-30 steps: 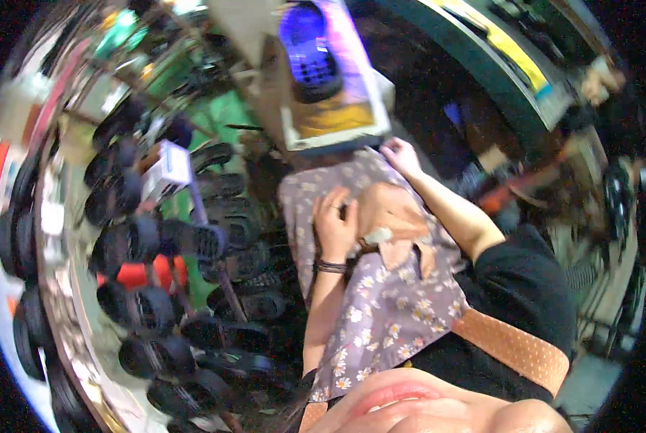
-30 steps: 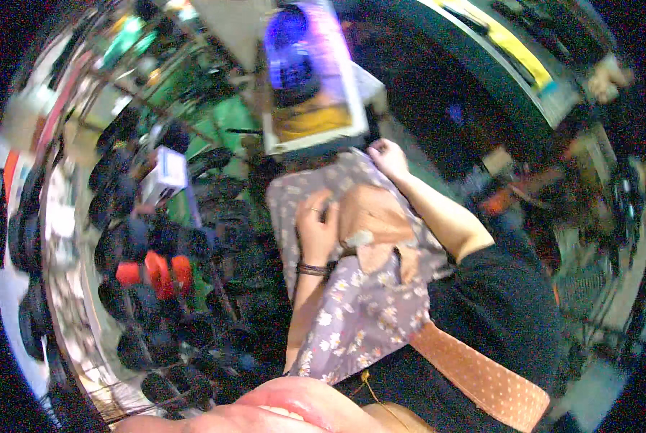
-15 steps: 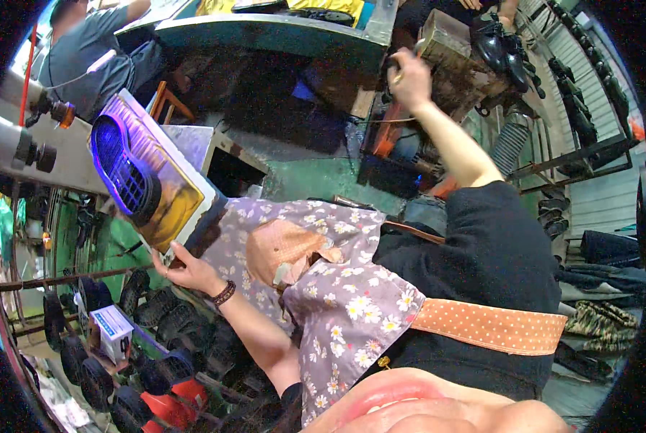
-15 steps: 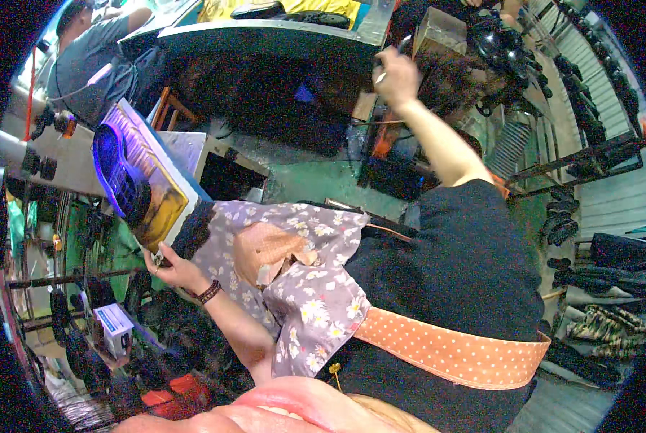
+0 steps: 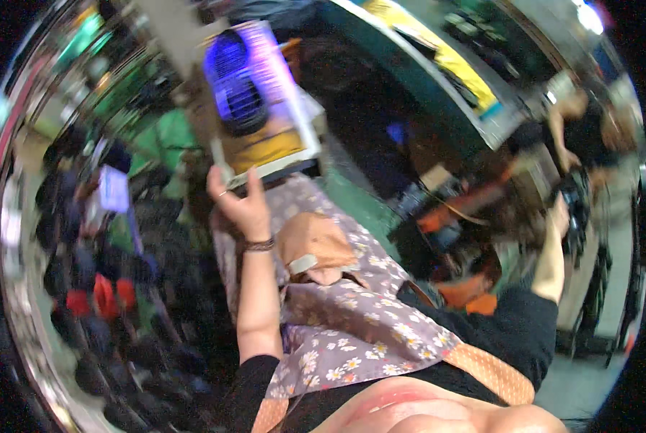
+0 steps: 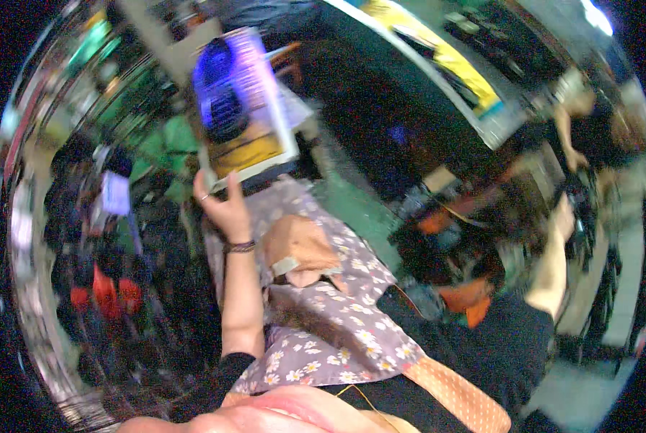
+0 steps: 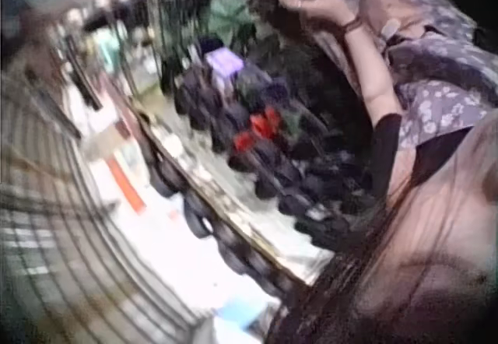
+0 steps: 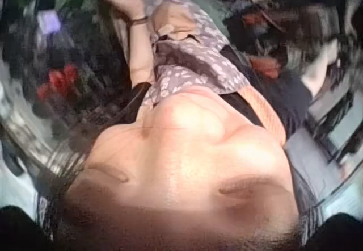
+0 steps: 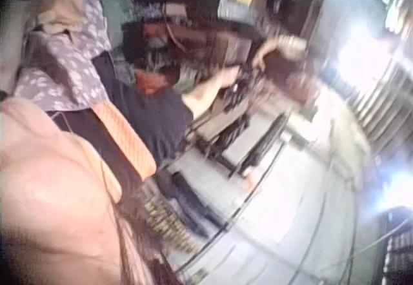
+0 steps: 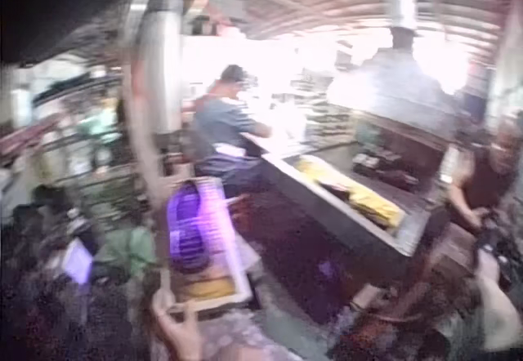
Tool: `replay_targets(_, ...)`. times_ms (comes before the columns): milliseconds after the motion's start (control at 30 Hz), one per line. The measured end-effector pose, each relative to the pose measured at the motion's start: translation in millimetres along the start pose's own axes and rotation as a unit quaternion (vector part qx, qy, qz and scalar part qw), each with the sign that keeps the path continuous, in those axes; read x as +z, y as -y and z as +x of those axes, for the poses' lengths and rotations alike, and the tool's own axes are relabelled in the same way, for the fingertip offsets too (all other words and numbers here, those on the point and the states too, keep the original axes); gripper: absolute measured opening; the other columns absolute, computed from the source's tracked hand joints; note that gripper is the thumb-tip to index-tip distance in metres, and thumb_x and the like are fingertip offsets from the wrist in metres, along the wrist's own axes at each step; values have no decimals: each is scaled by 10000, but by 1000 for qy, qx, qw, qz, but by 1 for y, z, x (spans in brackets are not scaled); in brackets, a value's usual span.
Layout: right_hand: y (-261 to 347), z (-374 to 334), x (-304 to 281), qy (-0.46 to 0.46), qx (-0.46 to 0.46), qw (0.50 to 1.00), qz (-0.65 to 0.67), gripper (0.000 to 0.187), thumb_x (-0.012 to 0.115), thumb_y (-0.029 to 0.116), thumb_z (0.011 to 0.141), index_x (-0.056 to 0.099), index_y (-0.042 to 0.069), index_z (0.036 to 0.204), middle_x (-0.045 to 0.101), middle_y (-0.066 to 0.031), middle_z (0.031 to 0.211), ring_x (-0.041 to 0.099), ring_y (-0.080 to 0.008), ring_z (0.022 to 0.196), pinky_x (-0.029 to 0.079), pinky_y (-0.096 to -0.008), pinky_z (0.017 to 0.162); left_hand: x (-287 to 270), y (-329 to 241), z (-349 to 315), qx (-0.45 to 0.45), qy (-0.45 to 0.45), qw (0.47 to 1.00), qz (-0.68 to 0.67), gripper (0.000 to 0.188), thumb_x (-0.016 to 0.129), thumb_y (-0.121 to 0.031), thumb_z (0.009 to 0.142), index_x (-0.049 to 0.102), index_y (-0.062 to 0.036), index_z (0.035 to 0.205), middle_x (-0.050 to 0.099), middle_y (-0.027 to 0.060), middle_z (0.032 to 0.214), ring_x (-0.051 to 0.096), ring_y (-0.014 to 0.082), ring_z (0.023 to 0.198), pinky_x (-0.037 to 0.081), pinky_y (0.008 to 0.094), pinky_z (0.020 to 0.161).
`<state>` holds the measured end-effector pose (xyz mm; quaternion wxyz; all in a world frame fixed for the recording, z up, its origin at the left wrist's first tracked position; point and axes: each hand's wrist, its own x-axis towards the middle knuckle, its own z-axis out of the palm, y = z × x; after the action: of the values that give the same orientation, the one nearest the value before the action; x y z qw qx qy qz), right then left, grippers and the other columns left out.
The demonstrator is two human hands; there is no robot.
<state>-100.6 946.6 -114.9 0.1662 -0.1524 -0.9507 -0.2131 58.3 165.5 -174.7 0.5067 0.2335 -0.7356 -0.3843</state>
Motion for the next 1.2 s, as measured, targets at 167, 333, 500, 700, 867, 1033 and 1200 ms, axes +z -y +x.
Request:
replay_targets(167,72,-2,-64,-137,-15,988,68,512,518,173,882,408,251,1376,597,-164,1200,651,-352,873,518,-458,728,-19,-23,-11,110,-22,993,39,614,687,-111,803,393,11,1328,347,228,1418,332,371,1324,245,460,1106)
replay_targets(333,121,-40,-232,-42,-32,952,301,301,528,231,932,561,153,1221,652,-124,1022,619,-201,967,487,-330,784,-12,-76,-39,203,118,970,-58,613,726,-172,761,456,-51,1298,357,231,1409,354,377,1302,280,476,1077)
replay_targets(500,202,-125,-349,81,-225,706,667,218,534,129,906,596,14,1081,620,-167,1201,566,-200,1098,373,-315,998,-2,-173,-55,290,339,892,-64,941,797,-369,658,337,-137,1445,289,210,1473,272,399,1363,220,515,1120)
replay_targets(700,361,-137,-384,289,-293,341,845,331,558,242,923,579,4,1153,610,-191,1207,610,-177,1023,470,-265,864,-40,-110,-22,53,266,936,-225,892,824,-290,650,399,-40,1393,555,154,1241,560,295,1112,434,425,975)
replay_targets(867,520,-121,-366,-73,-562,561,604,543,685,403,837,555,65,1241,565,-190,1276,570,-347,1141,458,-364,960,-73,-80,-24,-365,119,748,-542,658,586,-544,854,553,9,1209,641,139,1104,642,265,978,516,406,892)
replay_targets(1033,594,-134,-342,-126,-541,657,509,431,719,294,815,572,84,1162,630,-159,1126,596,-357,1037,486,-401,871,-103,-40,-33,-435,109,548,-706,960,381,-785,792,482,40,1272,616,219,1121,648,351,941,562,469,802)
replay_targets(1200,537,-176,-353,-80,-576,607,541,340,724,263,796,599,51,1030,641,-150,1013,624,-342,910,514,-406,765,-120,-25,-35,-427,88,556,-708,983,363,-796,789,466,48,1281,612,217,1130,643,351,959,549,469,837)
